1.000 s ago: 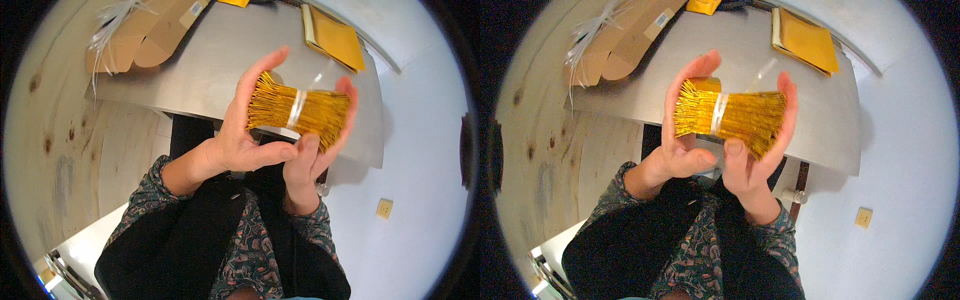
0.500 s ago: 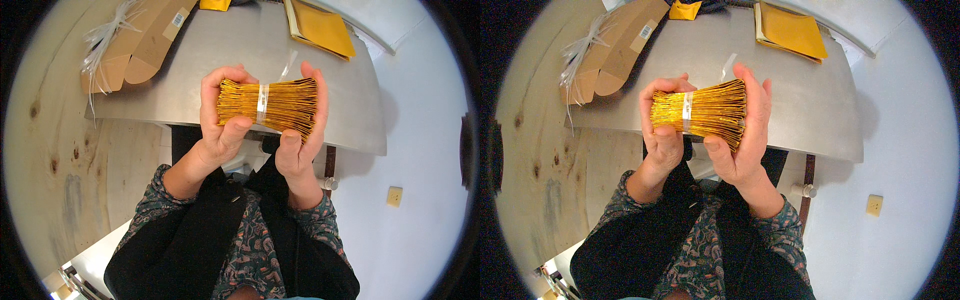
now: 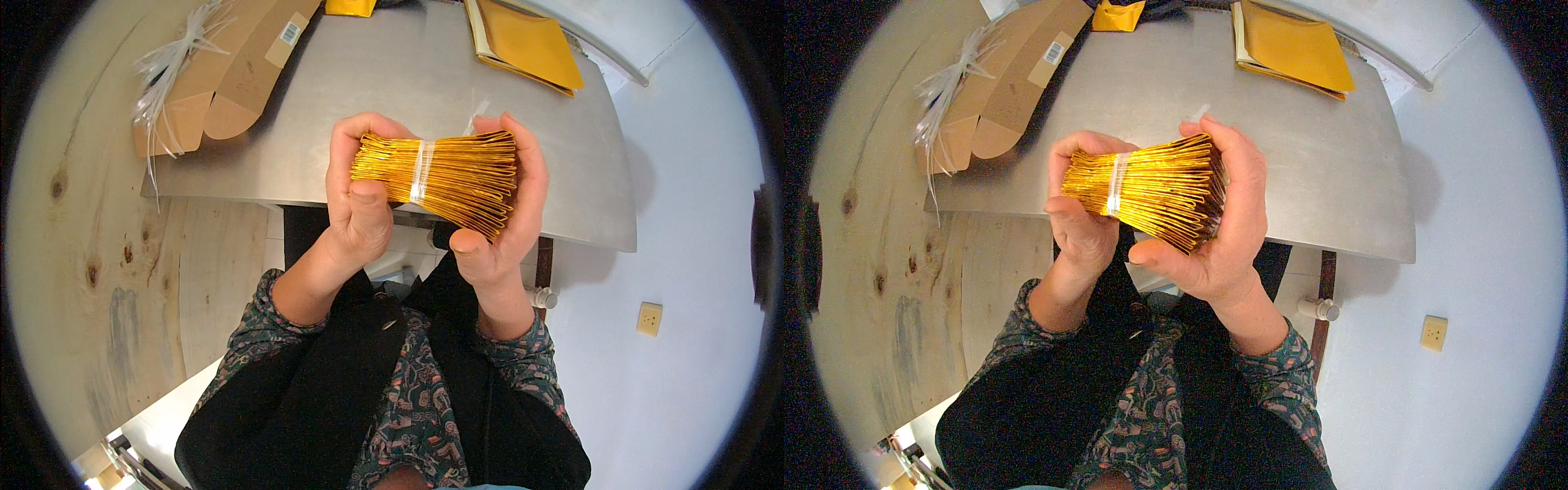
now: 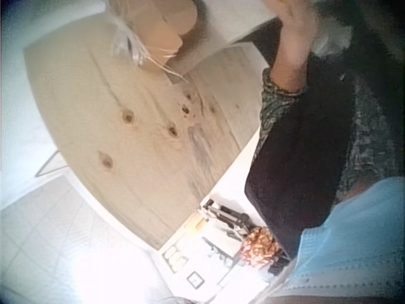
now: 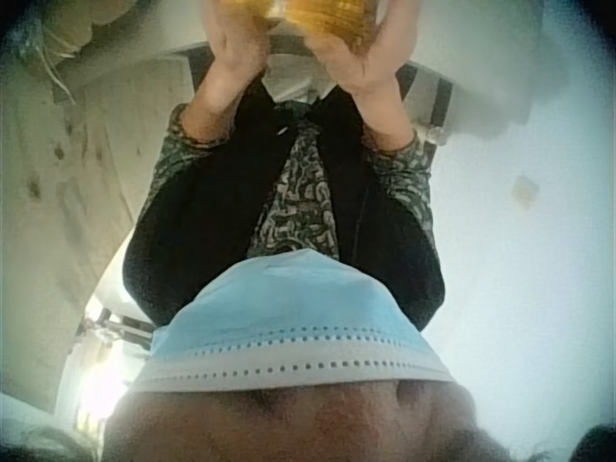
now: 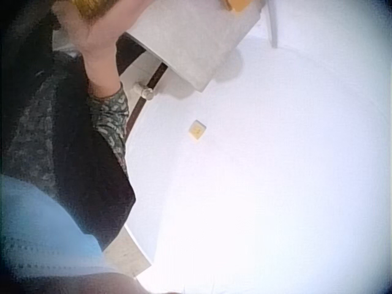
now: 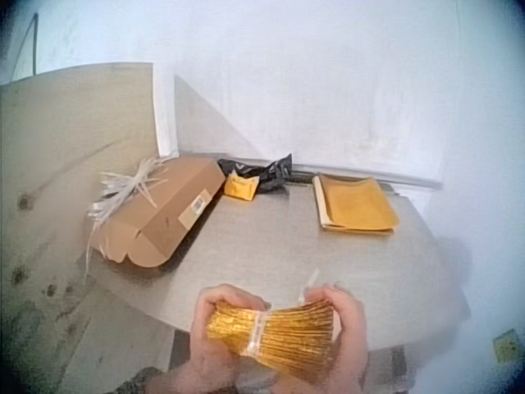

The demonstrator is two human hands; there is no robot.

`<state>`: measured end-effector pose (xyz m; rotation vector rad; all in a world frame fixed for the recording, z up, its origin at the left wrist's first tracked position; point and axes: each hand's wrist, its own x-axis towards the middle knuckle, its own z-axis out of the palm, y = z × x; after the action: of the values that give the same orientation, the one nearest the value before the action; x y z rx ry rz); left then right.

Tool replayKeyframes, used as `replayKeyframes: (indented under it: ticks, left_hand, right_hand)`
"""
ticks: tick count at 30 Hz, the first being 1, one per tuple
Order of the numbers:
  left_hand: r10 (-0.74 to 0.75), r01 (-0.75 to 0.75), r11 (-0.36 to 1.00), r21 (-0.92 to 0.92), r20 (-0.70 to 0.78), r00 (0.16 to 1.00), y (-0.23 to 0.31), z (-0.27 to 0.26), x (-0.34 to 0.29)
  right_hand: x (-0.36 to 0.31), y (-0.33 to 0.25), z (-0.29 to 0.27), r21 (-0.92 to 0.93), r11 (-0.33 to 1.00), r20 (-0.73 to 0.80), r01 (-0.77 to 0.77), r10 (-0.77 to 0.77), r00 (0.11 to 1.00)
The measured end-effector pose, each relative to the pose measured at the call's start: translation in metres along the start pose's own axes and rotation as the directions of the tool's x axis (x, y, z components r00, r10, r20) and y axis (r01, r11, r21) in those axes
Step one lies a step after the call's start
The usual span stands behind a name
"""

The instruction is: The person handles a bundle of gold-colored paper, then folds a single sheet of gold paper on a table. The person aligns edges and creases the paper into a smaller shape.

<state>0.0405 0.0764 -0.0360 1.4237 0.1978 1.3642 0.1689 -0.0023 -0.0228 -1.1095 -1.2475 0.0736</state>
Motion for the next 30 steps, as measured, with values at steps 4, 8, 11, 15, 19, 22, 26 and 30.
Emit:
replayKeyframes:
  ticks: [4,8,11,15,19,22,26,30]
  left_hand:
    - [0.026,-0.025,0.999,0.043,-0.015,1.0,-0.002,-0.001,-0.001]
    - [0.047,-0.044,0.994,0.097,-0.033,0.998,-0.005,-0.001,0.0]
    - [0.069,-0.065,0.992,0.111,-0.031,0.997,-0.005,-0.001,0.0]
    - [0.089,-0.085,0.991,0.102,-0.035,0.995,-0.004,0.001,0.0]
    - [0.081,-0.073,0.986,0.147,-0.049,0.995,0.001,0.006,0.004]
    - [0.082,-0.074,0.984,0.162,-0.05,0.995,0.005,0.009,0.009]
    - [0.075,-0.074,0.991,0.108,-0.011,0.997,0.007,0.01,0.012]
    - [0.098,-0.097,0.993,0.064,0.001,0.995,0.002,0.011,0.014]
  right_hand:
    - [-0.001,-0.002,-0.001,0.014,0.999,-0.038,-0.047,0.047,0.998]
    - [0.0,0.0,-0.006,-0.075,0.997,-0.033,0.002,-0.004,0.999]
    - [-0.002,0.0,-0.008,-0.085,0.996,-0.05,0.022,-0.026,0.998]
    - [0.0,0.003,-0.007,-0.058,0.994,-0.071,0.098,-0.102,0.992]
    - [0.006,0.009,-0.003,0.019,0.978,-0.117,0.207,-0.204,0.972]
    - [0.01,0.01,-0.001,0.111,0.959,-0.143,0.262,-0.246,0.959]
    - [0.015,0.009,-0.003,0.165,0.939,-0.145,0.302,-0.28,0.949]
    - [0.016,0.011,-0.003,0.17,0.951,-0.188,0.257,-0.225,0.956]
